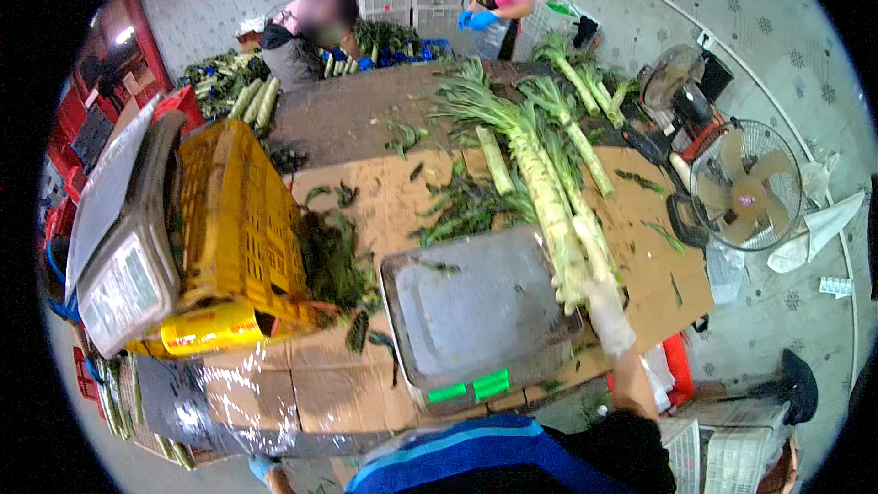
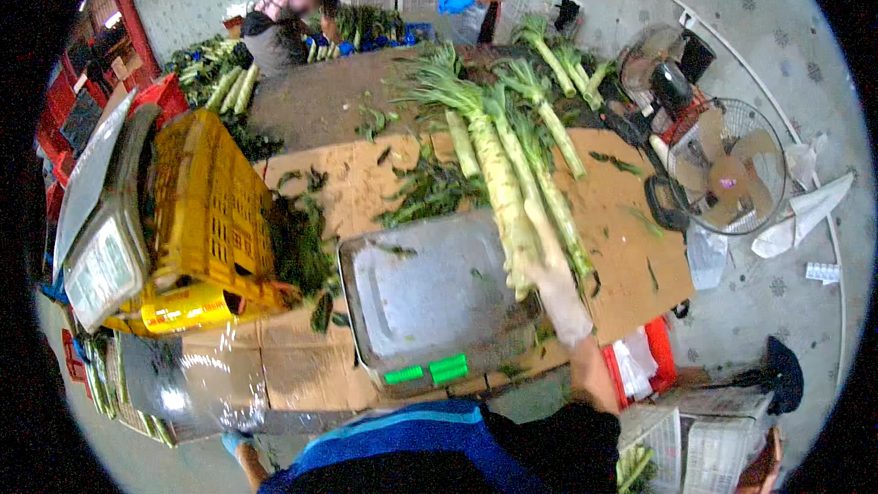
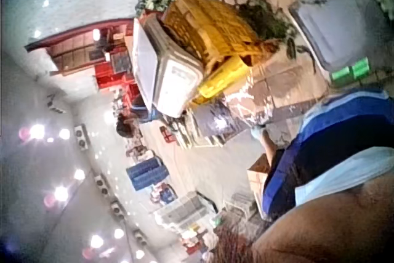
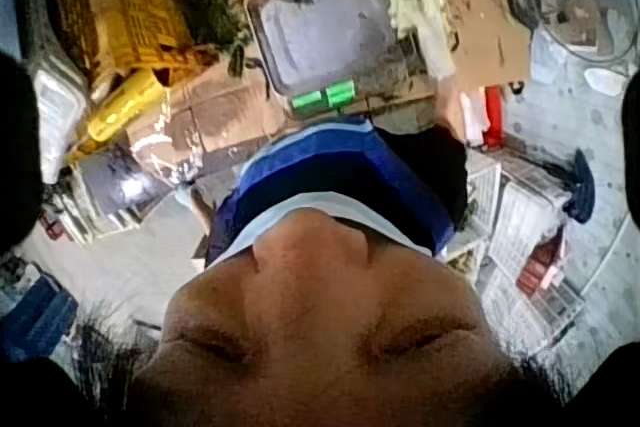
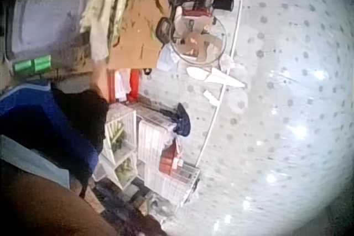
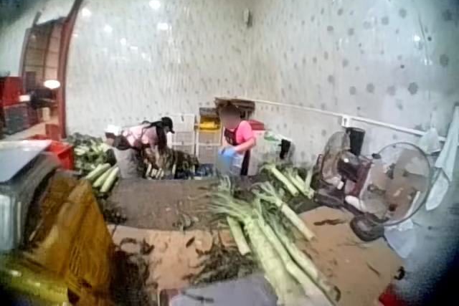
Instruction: The person repeatedly picks up long green vegetables, places them on a digital scale, wraps them in plastic film using a dispenser, and sets the wrapped items aside. The process is repeated for multiple vegetables.
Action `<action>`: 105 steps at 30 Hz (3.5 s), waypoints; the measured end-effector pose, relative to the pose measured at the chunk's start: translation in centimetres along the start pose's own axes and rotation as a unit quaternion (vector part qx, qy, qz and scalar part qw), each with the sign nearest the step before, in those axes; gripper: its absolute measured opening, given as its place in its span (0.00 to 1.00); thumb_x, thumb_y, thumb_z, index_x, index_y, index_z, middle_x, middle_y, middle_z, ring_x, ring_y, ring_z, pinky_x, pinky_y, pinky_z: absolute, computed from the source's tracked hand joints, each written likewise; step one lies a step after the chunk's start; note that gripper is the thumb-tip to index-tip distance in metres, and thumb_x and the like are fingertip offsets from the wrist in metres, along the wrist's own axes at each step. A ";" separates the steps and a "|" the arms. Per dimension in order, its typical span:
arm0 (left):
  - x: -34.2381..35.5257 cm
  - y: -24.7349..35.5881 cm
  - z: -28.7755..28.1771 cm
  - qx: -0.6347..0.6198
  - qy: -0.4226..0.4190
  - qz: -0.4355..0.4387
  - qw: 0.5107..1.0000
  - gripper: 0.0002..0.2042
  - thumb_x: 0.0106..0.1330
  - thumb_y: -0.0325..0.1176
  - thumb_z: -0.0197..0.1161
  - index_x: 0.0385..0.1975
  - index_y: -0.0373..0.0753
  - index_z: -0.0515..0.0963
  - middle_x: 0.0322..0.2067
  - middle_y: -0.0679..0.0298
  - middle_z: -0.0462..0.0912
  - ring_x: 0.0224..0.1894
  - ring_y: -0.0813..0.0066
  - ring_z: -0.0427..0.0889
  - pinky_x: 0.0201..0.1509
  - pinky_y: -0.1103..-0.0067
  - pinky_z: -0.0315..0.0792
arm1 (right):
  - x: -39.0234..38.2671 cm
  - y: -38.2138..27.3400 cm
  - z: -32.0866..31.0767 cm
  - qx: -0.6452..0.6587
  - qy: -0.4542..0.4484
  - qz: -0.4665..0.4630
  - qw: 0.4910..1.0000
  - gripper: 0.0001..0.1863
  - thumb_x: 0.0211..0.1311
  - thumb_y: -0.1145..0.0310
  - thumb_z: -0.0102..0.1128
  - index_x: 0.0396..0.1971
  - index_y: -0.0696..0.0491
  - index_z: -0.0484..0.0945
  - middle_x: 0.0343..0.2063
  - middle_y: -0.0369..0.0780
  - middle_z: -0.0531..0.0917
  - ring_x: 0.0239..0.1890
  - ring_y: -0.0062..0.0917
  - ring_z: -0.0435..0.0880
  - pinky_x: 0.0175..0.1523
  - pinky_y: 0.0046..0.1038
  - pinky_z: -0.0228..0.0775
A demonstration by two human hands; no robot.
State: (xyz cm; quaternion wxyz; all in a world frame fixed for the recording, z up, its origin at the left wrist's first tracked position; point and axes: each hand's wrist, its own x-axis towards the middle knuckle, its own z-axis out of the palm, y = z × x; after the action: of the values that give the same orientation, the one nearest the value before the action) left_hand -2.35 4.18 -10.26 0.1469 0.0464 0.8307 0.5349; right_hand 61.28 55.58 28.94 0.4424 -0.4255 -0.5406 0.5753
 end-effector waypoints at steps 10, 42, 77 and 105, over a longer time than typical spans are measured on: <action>-5.7 7.5 3.2 -0.097 0.027 -0.113 0.988 0.10 0.62 0.32 0.47 0.39 0.43 0.75 0.20 0.63 0.73 0.16 0.74 0.66 0.15 0.78 0.59 | -14.6 7.7 2.2 -0.044 -0.074 0.084 0.993 0.50 0.52 0.75 0.63 0.71 0.51 0.41 0.63 0.38 0.61 0.44 0.21 0.74 0.46 0.21 0.70; -8.3 11.8 3.5 -0.050 -0.016 -0.106 0.993 0.09 0.69 0.30 0.44 0.36 0.38 0.73 0.22 0.61 0.78 0.14 0.75 0.71 0.14 0.79 0.65 | -0.1 8.3 7.7 -0.147 -0.100 0.152 0.972 0.30 0.55 0.66 0.64 0.59 0.53 0.66 0.30 0.38 0.80 0.28 0.20 0.80 0.31 0.22 0.72; -3.2 23.2 5.7 0.264 -0.182 0.496 0.807 0.22 0.55 0.40 0.64 0.48 0.36 0.75 0.43 0.51 0.79 0.46 0.55 0.78 0.50 0.69 0.71 | -13.0 19.4 42.9 -0.559 -0.210 -0.297 0.745 0.34 0.52 0.77 0.57 0.62 0.40 0.67 0.57 0.52 0.69 0.59 0.45 0.68 0.65 0.43 0.59; 2.4 29.7 8.7 0.620 -0.280 0.416 0.604 0.24 0.47 0.57 0.68 0.33 0.42 0.82 0.31 0.61 0.82 0.37 0.64 0.82 0.45 0.69 0.74 | -6.9 22.8 50.6 -0.485 -0.129 -0.343 0.794 0.11 0.62 0.59 0.54 0.23 0.49 0.76 0.17 0.40 0.77 0.21 0.33 0.77 0.29 0.34 0.69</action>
State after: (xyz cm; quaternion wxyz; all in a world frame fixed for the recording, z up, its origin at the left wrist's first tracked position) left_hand -4.44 24.90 12.69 0.0699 0.6147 0.7724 -0.1436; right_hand 12.92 35.91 8.97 0.2722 -0.2924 -0.9115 0.0974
